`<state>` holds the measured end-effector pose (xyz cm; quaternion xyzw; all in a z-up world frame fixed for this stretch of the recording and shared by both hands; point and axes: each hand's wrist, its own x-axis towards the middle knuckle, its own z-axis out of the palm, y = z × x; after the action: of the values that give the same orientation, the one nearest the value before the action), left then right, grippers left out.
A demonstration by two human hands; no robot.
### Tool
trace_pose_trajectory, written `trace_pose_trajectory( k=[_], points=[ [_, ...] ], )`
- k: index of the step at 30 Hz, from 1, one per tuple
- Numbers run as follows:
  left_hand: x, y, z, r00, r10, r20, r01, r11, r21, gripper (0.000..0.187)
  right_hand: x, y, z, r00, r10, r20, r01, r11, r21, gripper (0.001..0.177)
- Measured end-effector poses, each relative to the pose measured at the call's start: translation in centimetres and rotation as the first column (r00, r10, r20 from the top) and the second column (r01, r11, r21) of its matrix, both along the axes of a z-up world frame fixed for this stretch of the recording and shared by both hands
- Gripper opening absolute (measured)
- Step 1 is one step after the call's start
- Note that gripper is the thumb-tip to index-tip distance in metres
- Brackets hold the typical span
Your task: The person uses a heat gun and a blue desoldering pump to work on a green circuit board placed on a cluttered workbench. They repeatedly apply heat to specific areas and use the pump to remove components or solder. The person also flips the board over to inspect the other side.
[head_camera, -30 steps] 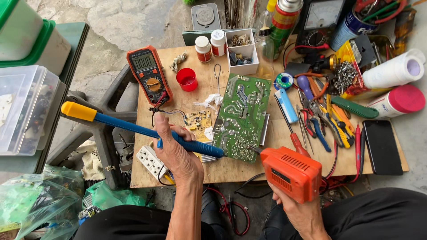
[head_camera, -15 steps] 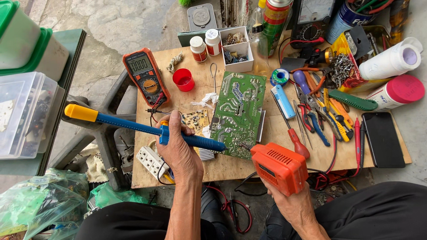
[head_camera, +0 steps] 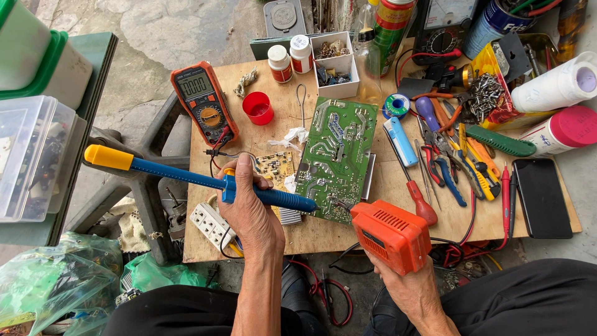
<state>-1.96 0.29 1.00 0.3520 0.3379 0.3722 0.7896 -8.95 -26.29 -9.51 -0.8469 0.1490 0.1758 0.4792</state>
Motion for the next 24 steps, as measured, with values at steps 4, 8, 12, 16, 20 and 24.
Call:
trace_pose_trajectory(
  k=[4,8,12,16,20,24],
  points=[
    [0.1,0.1,-0.5,1.000,0.005,0.001,-0.005,1.000,0.004,0.024,-0.1,-0.4,-1.2,0.999,0.049,0.018,-0.049,0.999,0.009,0.019],
    [0.2,0.1,-0.7,1.000,0.003,-0.004,-0.003,1.000,0.001,0.022,-0.6,-2.9,-6.6,0.875,0.363,0.319,-0.296,0.925,-0.239,0.035],
    [0.3,0.1,-0.8,1.000,-0.001,-0.012,0.001,1.000,0.018,0.022,-0.4,-1.5,-3.7,0.990,0.120,0.076,-0.122,0.992,0.019,0.039],
    [0.4,0.1,-0.7,1.000,0.005,-0.014,-0.005,1.000,0.006,0.022,0.0,-0.7,-2.0,0.996,0.077,0.038,-0.078,0.997,0.027,0.037],
    [0.3,0.2,-0.9,1.000,0.001,-0.013,-0.001,1.000,0.014,0.024,0.1,-0.3,-1.1,0.997,0.069,0.034,-0.071,0.996,0.050,0.034],
    [0.4,0.2,-1.0,1.000,-0.004,-0.014,0.004,1.000,0.015,0.023,0.1,-0.5,-1.6,0.996,0.079,0.050,-0.081,0.995,0.049,0.040]
  ],
)
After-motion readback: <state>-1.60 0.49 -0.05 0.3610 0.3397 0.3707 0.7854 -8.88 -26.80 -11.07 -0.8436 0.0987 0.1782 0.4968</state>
